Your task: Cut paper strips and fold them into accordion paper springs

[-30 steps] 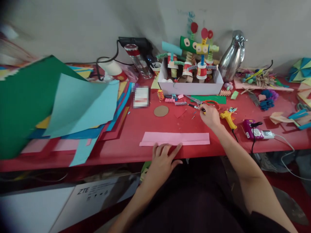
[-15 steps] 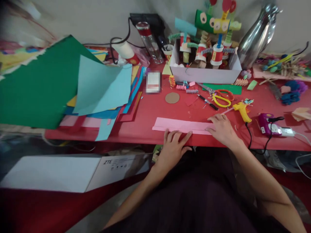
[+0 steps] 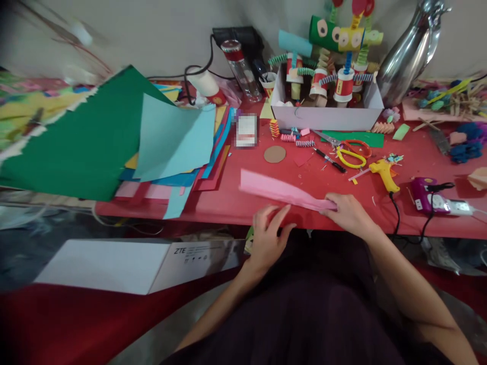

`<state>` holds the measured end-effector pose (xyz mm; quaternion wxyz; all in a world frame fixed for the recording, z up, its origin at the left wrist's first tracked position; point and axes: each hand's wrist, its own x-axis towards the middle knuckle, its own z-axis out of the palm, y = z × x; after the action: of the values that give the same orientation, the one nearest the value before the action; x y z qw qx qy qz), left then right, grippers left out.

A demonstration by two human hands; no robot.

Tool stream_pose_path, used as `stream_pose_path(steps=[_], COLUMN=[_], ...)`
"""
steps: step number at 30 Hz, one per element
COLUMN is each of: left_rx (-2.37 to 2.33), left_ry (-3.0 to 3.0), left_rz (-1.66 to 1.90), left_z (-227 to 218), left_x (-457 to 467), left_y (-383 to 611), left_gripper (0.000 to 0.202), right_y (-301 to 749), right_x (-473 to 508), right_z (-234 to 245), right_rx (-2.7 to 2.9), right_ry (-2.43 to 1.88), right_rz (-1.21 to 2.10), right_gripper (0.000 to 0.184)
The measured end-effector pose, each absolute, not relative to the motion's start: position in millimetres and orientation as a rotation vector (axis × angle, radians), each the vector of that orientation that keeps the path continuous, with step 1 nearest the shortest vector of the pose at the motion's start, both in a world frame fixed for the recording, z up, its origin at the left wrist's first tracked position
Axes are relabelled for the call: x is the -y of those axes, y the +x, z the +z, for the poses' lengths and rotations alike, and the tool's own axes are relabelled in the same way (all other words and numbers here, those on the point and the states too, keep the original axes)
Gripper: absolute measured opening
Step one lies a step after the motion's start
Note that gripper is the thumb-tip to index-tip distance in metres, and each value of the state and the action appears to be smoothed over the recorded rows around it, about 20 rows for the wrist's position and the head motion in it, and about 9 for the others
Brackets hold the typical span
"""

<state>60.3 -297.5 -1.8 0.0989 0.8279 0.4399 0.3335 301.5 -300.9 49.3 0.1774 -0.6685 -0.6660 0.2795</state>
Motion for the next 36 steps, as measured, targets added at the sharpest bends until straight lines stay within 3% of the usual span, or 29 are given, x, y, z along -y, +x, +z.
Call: stream_pose_path(steps=[5,11,22,29,36], left_rx=[-1.149,-0.893,-0.900,-0.834,-0.867], left_ry=[1.699,1.107,1.145,1.182,1.204], left_rz=[1.052,1.090,1.113,0.986,1.156], left_z=[9,32,21,18,12], left_x=[267,191,145,145,138], left_y=[78,108,110,110,105], left_gripper=[0.029,0.027,0.028,0.031,0.030], right_y=[281,262,262,261,259], right_x=[279,216,190,189,192], right_z=[56,48,26,18,21], right_rx=[1.501,1.285,1.215,1.285,1.408], right_ry=[-1.685,-1.452,-1.416,-1.452,-1.473], right_rz=[0.912,1.037,1.058,0.894,0.691], right_gripper=[0.037,0.045,0.037,0.035,0.038])
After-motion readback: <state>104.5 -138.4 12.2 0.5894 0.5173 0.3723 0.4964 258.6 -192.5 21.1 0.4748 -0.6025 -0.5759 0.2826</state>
